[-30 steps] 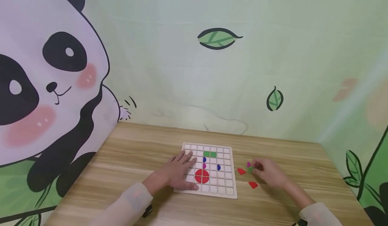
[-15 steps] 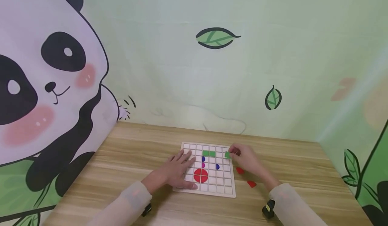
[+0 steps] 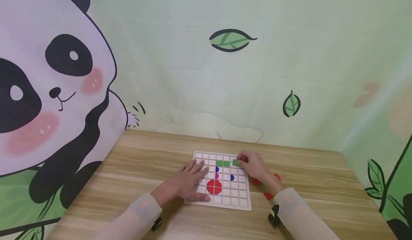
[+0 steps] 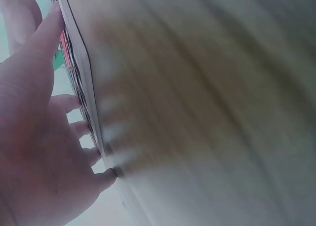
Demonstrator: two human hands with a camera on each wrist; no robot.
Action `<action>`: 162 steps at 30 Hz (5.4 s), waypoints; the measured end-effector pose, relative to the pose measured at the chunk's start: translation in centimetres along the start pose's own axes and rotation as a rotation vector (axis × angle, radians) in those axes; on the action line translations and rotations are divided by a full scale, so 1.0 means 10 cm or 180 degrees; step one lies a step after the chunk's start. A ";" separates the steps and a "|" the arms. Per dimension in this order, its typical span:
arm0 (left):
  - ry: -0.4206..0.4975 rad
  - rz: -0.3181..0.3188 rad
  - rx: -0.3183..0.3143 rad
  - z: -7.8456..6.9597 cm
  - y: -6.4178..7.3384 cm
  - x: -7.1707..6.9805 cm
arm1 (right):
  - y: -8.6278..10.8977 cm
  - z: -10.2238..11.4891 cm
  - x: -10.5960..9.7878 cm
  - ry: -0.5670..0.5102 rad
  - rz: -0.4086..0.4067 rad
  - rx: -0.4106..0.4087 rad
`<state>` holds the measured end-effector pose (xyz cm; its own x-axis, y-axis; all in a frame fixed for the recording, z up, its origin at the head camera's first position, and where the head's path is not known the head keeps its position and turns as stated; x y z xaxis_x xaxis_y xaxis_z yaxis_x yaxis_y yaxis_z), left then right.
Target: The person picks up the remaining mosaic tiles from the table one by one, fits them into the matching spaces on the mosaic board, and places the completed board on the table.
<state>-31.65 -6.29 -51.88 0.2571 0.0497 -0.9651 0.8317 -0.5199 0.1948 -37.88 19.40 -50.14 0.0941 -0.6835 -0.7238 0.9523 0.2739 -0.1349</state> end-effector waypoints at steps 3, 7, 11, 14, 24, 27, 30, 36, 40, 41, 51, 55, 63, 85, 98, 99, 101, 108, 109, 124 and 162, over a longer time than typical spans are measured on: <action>0.0020 0.0013 -0.0008 -0.01 0.00 0.00 | -0.02 -0.01 0.01 0.0005 0.0043 0.0003; 0.0036 0.0015 -0.0007 -0.02 0.00 0.00 | -0.04 -0.01 0.04 0.0052 0.0116 -0.0035; 0.0034 0.0022 -0.0007 -0.02 0.00 -0.01 | -0.05 -0.01 0.05 0.0060 0.0130 -0.0028; 0.0030 0.0024 -0.0016 -0.02 0.01 -0.01 | -0.06 -0.02 0.07 0.0054 0.0111 -0.0005; -0.0012 0.0040 -0.0027 -0.02 0.02 -0.03 | -0.07 -0.03 0.11 0.0119 0.0065 0.0118; -0.0029 0.0037 -0.0024 -0.03 0.02 -0.03 | -0.07 -0.03 0.13 0.0105 0.0076 0.0156; -0.0011 0.0043 -0.0021 -0.03 0.03 -0.03 | -0.07 -0.04 0.14 0.0085 0.0105 0.0187; 0.0024 0.0036 -0.0020 -0.03 0.02 -0.02 | -0.07 -0.04 0.15 0.0079 0.0120 0.0155; -0.0022 0.0026 -0.0008 -0.01 0.01 -0.01 | -0.05 -0.01 0.10 0.0041 0.0149 0.0117; -0.0017 0.0023 -0.0008 0.00 0.00 -0.01 | -0.04 0.00 0.08 0.0027 0.0161 0.0097; 0.0013 0.0024 -0.0004 0.00 0.00 0.00 | 0.12 0.01 -0.33 0.0189 0.0118 -0.0057; 0.0017 0.0013 0.0001 -0.01 0.00 0.00 | 0.21 -0.06 -0.48 0.0261 0.0070 -0.0139; 0.0047 0.0034 -0.0008 0.00 0.00 0.00 | 0.43 -0.23 -0.65 0.0329 0.0002 -0.0366; 0.0070 0.0031 -0.0019 -0.01 0.01 -0.01 | 0.62 -0.52 -0.60 0.0538 0.0217 -0.0022; 0.0084 0.0013 -0.0008 -0.01 0.03 -0.03 | 0.62 -0.51 -0.59 0.0535 0.0136 -0.0169; 0.0089 0.0015 -0.0009 -0.01 0.03 -0.03 | 0.62 -0.51 -0.59 0.0529 0.0136 -0.0164; 0.0097 0.0012 -0.0005 -0.01 0.03 -0.03 | 0.62 -0.52 -0.58 0.0524 0.0144 -0.0151; 0.0089 0.0008 -0.0014 -0.01 0.03 -0.02 | 0.61 -0.52 -0.59 0.0519 0.0152 -0.0142; 0.0087 0.0011 -0.0018 -0.01 0.02 -0.02 | 0.61 -0.51 -0.59 0.0519 0.0153 -0.0147; 0.0160 0.0071 -0.0015 -0.02 0.04 -0.04 | 0.55 -0.43 -0.57 0.0650 0.0125 -0.0222; 0.0112 0.0040 -0.0019 -0.01 0.03 -0.04 | 0.34 0.08 -0.25 -0.0044 0.0238 -0.0209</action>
<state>-31.46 -6.43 -51.37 0.2845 0.0732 -0.9559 0.8312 -0.5156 0.2079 -34.68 21.51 -48.29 0.1686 -0.6688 -0.7241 0.9214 0.3678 -0.1252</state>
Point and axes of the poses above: each hand's wrist, its own y-axis away from the middle knuckle, its own x-axis out of the palm, z = x × y, the point moved 6 cm from there along -y, towards the middle knuckle, and after that the axes turned 4 degrees about -x, right-handed, at the moved point
